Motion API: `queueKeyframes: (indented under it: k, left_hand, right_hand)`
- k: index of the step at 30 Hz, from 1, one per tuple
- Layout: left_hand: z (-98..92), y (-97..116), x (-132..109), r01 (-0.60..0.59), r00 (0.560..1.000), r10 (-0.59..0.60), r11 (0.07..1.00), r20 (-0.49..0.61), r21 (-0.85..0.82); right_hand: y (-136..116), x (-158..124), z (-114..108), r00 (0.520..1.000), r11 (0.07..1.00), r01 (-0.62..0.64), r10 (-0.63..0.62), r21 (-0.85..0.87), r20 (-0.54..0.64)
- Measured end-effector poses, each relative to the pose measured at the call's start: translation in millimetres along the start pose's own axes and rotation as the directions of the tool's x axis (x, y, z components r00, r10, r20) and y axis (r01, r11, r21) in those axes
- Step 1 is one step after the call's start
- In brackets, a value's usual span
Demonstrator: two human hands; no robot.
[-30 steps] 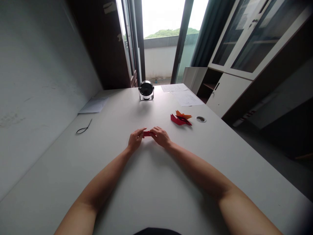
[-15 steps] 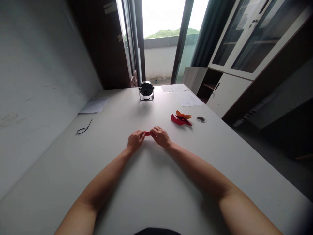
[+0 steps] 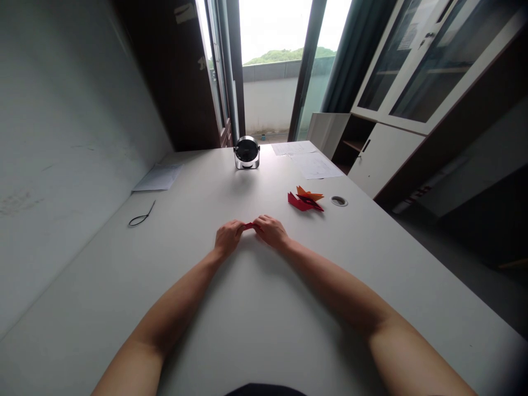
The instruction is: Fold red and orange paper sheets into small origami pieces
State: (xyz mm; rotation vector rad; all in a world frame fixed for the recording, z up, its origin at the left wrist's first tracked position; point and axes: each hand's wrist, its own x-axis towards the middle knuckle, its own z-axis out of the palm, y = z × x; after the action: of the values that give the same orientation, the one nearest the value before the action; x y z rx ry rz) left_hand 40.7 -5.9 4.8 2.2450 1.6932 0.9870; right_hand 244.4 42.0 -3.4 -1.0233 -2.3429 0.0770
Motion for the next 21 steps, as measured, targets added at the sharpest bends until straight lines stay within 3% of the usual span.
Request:
queueKeyframes:
  k: [10, 21]
  left_hand:
    - [-0.5, 1.1, 0.3, -0.057, 0.998, 0.057, 0.997, 0.001, 0.056]
    - [-7.9, 10.8, 1.0, -0.210, 0.978, 0.200, 0.918, 0.066, 0.336]
  right_hand:
    - [-2.5, 1.9, -6.9, 0.996, 0.996, 0.089, -0.089, -0.017, 0.003]
    - [-2.5, 1.4, -5.0, 0.991, 0.991, 0.120, -0.117, -0.055, 0.060]
